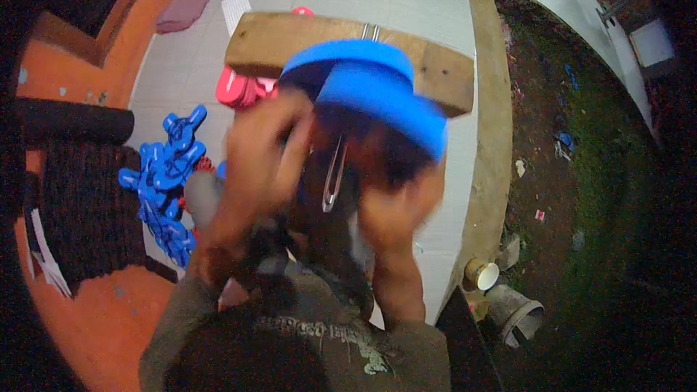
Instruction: The person assembles sandals by inserting straps into the precut holes of blue foam soles using a metal tool.
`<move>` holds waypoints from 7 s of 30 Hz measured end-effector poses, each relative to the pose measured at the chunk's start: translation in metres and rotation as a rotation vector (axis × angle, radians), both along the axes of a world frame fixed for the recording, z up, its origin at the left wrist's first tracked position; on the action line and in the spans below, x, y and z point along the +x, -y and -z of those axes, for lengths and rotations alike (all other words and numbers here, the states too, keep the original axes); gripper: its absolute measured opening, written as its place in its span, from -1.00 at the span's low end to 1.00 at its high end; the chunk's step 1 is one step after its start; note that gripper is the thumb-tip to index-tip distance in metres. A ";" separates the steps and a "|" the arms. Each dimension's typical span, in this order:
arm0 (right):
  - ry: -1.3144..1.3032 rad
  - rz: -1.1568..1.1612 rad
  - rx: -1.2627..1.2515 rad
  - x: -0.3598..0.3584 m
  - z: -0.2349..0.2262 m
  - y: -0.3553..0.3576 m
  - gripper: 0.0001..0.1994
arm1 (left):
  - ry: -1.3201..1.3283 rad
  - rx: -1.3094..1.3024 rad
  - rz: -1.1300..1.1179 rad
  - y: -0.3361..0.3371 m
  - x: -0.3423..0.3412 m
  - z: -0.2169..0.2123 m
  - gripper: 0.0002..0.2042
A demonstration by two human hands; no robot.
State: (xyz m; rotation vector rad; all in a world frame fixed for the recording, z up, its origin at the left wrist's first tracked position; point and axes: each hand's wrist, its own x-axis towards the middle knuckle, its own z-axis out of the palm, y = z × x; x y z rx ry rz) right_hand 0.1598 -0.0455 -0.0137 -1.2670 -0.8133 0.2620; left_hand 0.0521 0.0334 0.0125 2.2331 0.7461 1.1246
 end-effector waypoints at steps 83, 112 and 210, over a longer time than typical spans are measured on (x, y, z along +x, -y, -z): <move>-0.255 -0.171 -0.361 -0.035 0.082 0.085 -0.79 | -0.079 -0.421 0.231 0.124 -0.083 0.107 -0.82; -0.466 -0.386 -0.691 -0.064 0.179 0.090 -0.87 | -0.543 -0.692 -0.154 0.011 -0.154 0.247 -0.47; 0.042 -0.305 -0.422 -0.011 0.055 0.087 -0.45 | -0.410 -0.030 -0.072 0.028 -0.150 0.044 -0.64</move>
